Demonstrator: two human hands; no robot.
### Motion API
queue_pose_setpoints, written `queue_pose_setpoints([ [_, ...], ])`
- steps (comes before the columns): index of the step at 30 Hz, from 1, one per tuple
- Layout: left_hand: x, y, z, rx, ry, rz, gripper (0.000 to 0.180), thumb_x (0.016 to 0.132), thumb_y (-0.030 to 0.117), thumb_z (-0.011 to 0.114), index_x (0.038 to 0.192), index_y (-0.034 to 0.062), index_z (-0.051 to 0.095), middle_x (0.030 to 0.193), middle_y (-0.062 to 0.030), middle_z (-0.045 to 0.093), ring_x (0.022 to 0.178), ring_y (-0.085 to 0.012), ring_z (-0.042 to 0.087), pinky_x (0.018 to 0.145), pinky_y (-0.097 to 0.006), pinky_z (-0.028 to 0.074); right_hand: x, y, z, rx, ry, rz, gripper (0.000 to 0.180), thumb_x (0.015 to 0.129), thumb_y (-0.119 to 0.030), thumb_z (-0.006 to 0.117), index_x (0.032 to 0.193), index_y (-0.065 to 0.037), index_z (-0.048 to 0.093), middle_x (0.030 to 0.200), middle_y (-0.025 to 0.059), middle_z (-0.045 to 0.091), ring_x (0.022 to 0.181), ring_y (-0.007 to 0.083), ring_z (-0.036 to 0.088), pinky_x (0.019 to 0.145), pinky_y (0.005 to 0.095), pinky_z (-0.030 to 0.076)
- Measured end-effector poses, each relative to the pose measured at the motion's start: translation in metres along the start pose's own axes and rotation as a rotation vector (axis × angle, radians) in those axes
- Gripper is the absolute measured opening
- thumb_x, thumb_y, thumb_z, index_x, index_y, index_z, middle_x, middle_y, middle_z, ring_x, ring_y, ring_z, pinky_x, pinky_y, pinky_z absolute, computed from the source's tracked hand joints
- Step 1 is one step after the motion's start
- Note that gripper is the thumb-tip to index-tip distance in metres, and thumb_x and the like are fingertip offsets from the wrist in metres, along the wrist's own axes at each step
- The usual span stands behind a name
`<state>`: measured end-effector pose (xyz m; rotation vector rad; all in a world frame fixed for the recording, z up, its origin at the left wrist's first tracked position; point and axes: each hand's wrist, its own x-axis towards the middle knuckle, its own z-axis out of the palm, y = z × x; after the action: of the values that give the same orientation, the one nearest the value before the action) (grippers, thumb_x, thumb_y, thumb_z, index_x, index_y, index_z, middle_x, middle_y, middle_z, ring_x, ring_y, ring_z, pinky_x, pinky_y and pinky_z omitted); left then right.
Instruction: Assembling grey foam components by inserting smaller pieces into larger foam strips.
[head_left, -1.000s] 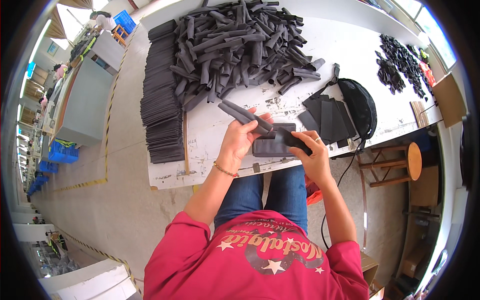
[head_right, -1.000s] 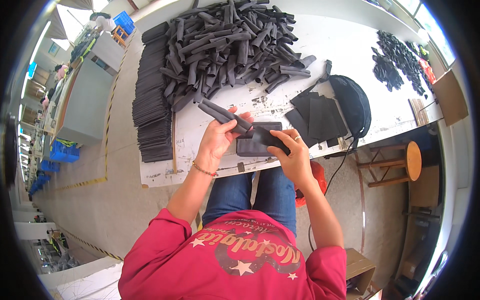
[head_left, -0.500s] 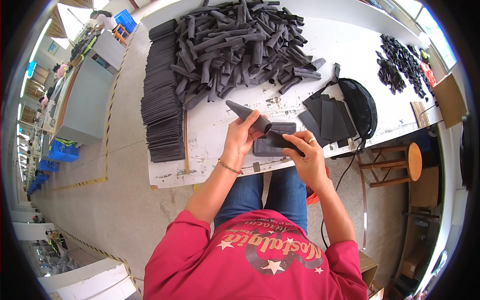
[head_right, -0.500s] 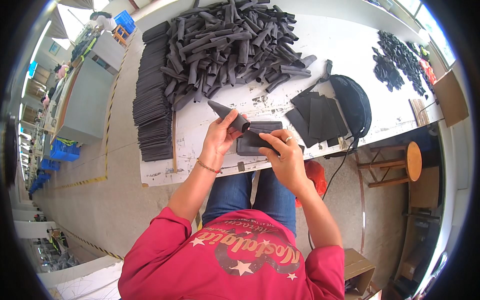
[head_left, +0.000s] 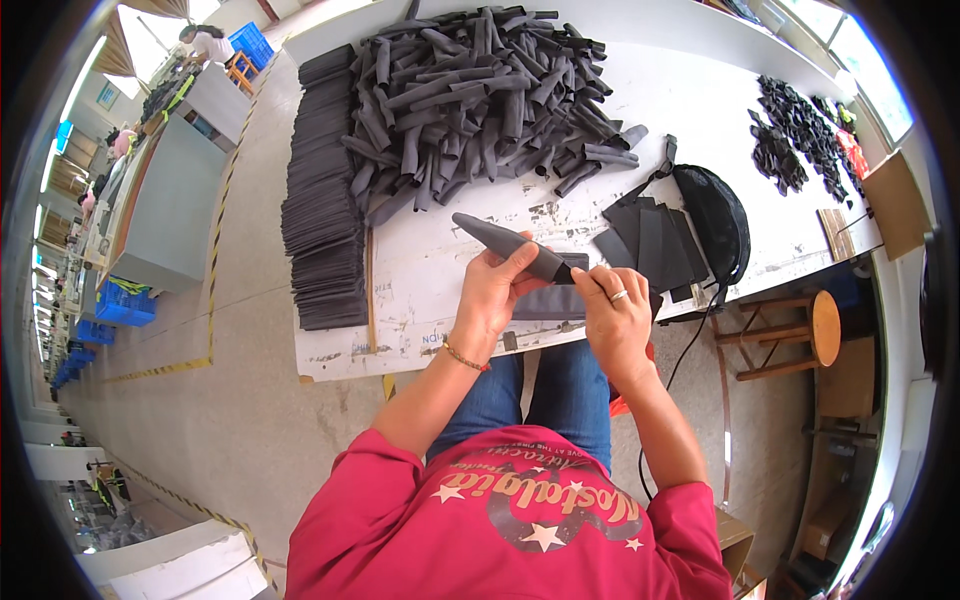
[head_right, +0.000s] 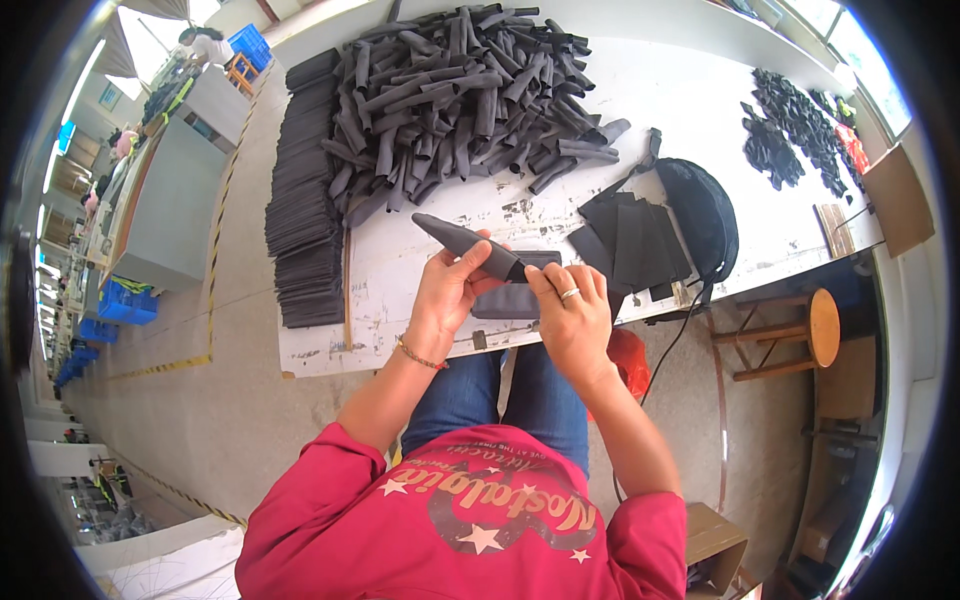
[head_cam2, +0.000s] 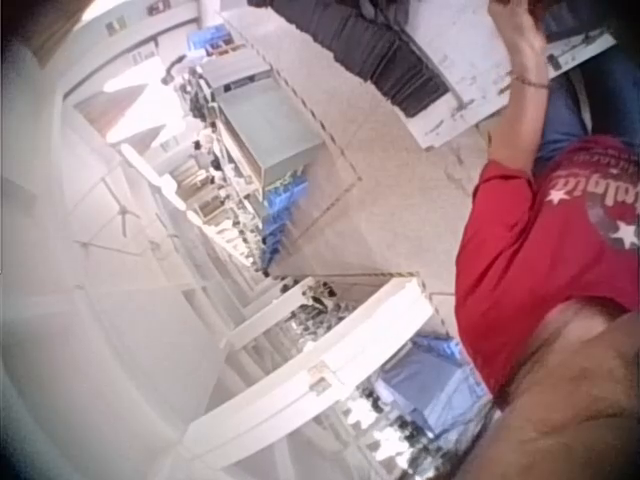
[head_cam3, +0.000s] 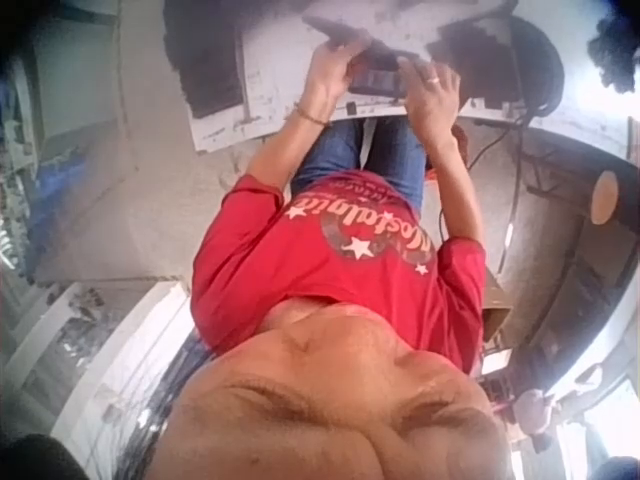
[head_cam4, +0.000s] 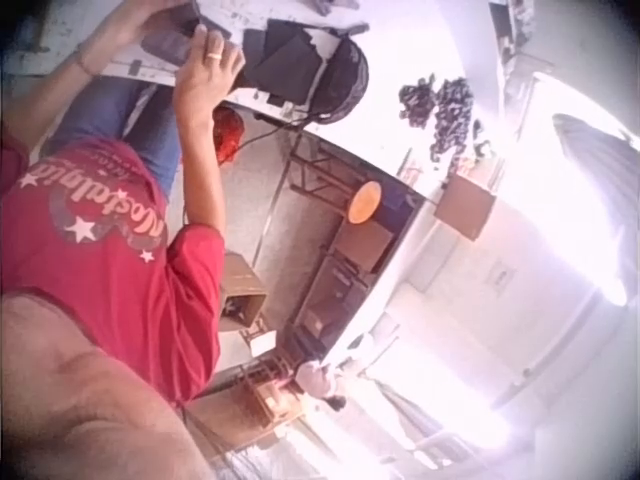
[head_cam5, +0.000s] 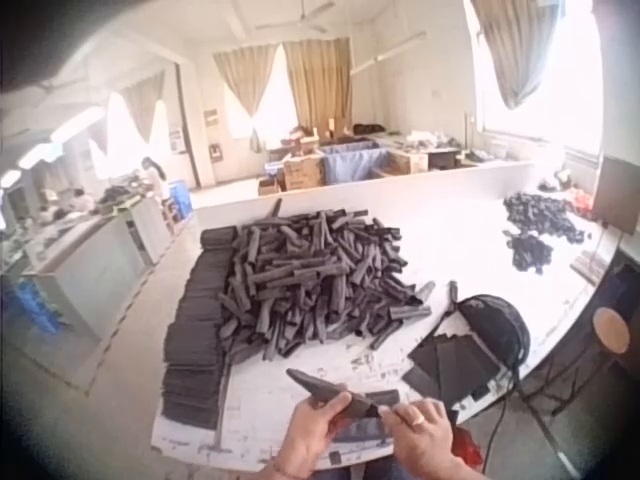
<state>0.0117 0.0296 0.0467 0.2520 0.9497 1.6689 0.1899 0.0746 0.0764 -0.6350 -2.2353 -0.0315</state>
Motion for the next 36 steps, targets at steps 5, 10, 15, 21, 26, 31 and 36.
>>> queue_pose_setpoints([
  [5,-0.015,-0.006,0.013,0.121,-0.006,0.203,0.044,0.083,0.003,0.075,0.121,-0.0039,0.055,0.103,-0.0134,0.068,0.093,-0.0216,0.069,0.080,-0.031,0.059,0.000,-0.018,0.014,-0.015,-0.018,0.067,0.049,0.073,-0.005,0.075,0.119,-0.005,0.062,0.106,0.0093,0.059,0.094,0.0286,0.058,0.082,0.0383,0.046],
  [10,-0.013,-0.001,0.013,-0.142,-0.280,0.139,0.036,0.099,0.024,0.057,0.124,-0.0021,0.053,0.101,-0.0140,0.070,0.113,-0.0296,0.062,0.099,-0.040,0.048,-0.003,-0.032,0.018,0.314,-0.097,0.213,0.057,0.075,-0.003,0.076,0.125,-0.003,0.050,0.113,0.0181,0.058,0.101,0.0374,0.057,0.085,0.0451,0.047],
  [15,-0.011,-0.020,0.011,-0.062,-0.374,0.222,0.030,0.101,0.024,0.054,0.113,-0.0023,0.062,0.106,-0.0160,0.069,0.117,-0.0279,0.060,0.103,-0.040,0.045,-0.014,-0.023,0.021,0.380,-0.146,0.152,0.043,0.075,0.000,0.073,0.111,-0.003,0.050,0.108,0.0184,0.057,0.098,0.0384,0.059,0.082,0.0453,0.049],
  [21,-0.009,-0.010,0.006,-0.183,-0.221,0.237,0.032,0.101,0.026,0.052,0.119,0.0004,0.060,0.116,-0.0172,0.067,0.116,-0.0245,0.060,0.100,-0.037,0.046,-0.013,-0.015,0.010,0.364,-0.253,0.234,0.035,0.078,-0.002,0.073,0.105,-0.002,0.050,0.106,0.0185,0.056,0.090,0.0383,0.060,0.073,0.0446,0.050],
  [26,-0.016,-0.039,0.013,-0.275,-0.288,0.081,0.034,0.101,0.027,0.053,0.122,0.0011,0.058,0.125,-0.0169,0.062,0.117,-0.0235,0.059,0.099,-0.037,0.047,-0.005,-0.017,0.020,0.422,-0.214,0.121,0.025,0.083,-0.001,0.069,0.104,-0.002,0.054,0.107,0.0184,0.059,0.082,0.0383,0.061,0.068,0.0436,0.051],
  [31,-0.017,-0.004,0.019,-0.298,-0.104,0.263,0.038,0.102,0.027,0.051,0.127,-0.0018,0.052,0.113,-0.0184,0.066,0.114,-0.0312,0.061,0.098,-0.041,0.049,-0.008,-0.007,0.018,0.394,-0.206,0.064,0.021,0.080,0.000,0.071,0.096,-0.002,0.057,0.099,0.0135,0.059,0.086,0.0343,0.061,0.070,0.0424,0.052],
  [36,-0.016,-0.012,0.019,-0.275,-0.124,0.366,0.036,0.103,0.026,0.048,0.122,-0.0036,0.053,0.111,-0.0186,0.066,0.110,-0.0324,0.063,0.099,-0.042,0.049,0.002,-0.008,0.021,0.419,-0.146,0.006,0.022,0.076,0.005,0.072,0.092,-0.001,0.058,0.097,0.0119,0.060,0.079,0.0318,0.062,0.063,0.0406,0.051],
])
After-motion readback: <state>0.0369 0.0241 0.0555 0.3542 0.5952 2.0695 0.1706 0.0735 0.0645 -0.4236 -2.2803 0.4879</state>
